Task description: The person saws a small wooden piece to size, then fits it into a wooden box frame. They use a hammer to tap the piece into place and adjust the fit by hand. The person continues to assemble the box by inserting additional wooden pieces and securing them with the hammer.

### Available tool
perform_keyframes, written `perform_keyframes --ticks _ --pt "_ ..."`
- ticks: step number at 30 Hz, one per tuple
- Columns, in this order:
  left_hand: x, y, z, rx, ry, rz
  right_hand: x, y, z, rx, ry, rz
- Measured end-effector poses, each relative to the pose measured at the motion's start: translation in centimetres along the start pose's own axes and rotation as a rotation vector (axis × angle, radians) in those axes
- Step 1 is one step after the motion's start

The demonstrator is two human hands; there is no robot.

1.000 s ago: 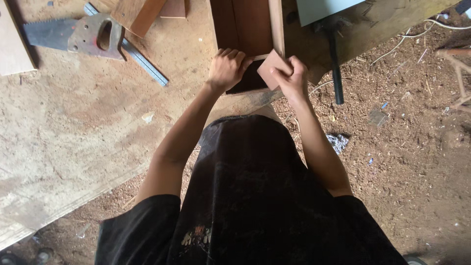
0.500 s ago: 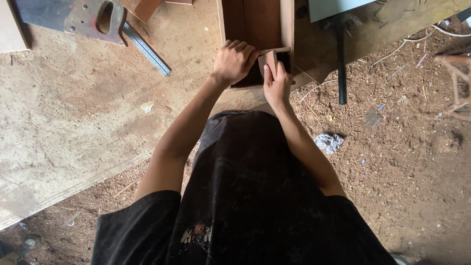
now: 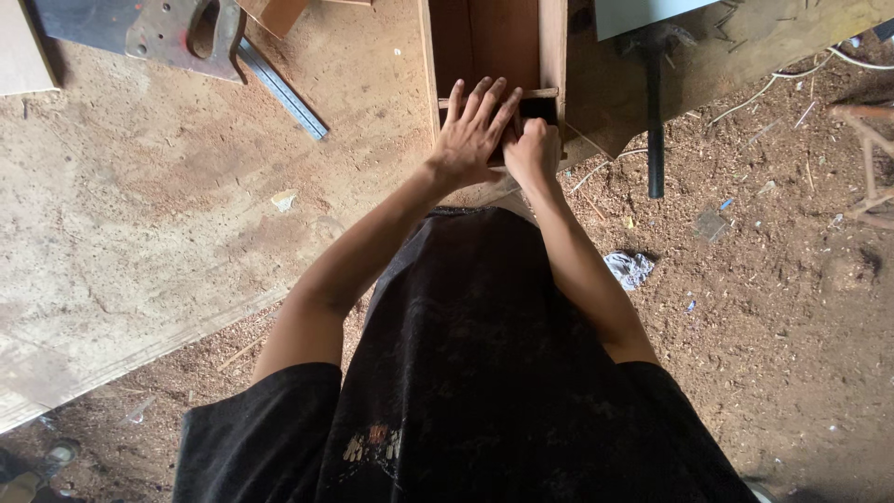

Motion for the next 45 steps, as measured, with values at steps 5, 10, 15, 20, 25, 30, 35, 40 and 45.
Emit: perform_keyframes --ticks 5,10,15,20,25,30,35,40,45 --pt "-0.6 -2.5 -0.9 0.026 0.019 -0.002 -0.5 1.0 -0.6 -0.234 -0.09 0.043" --pt "-0.9 -2.7 -0.7 -0.056 0.045 0.051 -1.3 4.0 -0.5 -0.428 -0.18 -0.159" --pt "-0.6 -1.5 -0.6 -0.04 0.045 0.008 -3.7 5.2 -1.8 -0.488 -0.032 -0.112" --pt "-1.2 -0.5 -0.6 0.024 -0.001 0.238 -4.3 3.9 -2.0 -0.512 0.069 -0.018" --pt "-3.8 0.1 0.5 0.068 -0.016 0.176 -3.1 3.3 -1.2 -0.465 0.074 -0.044" --pt "-4.6 0.6 0.7 0.071 -0.019 0.258 -2.7 3.9 -0.6 -0.331 0.093 -0.112" --pt "-4.8 0.3 0.6 0.029 0.055 0.226 -4.0 3.5 0.2 -0.166 0.159 -0.054" --pt "-5.3 1.3 0.3 0.233 0.037 0.183 -1.5 6.2 0.6 0.063 -0.007 -0.226" --pt "-6.4 -0.4 -0.7 0.33 0.152 0.084 0.0 13.5 -0.2 0.229 0.041 -0.669"
Point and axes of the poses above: each hand's wrist, its own z-axis away from the middle knuckle, its own y-axis out of the back of the hand, x = y × z, the point moved 10 cm from there along -z, towards the middle knuckle, and after that the axes turned 2 degrees about y, right-handed, at the moved point
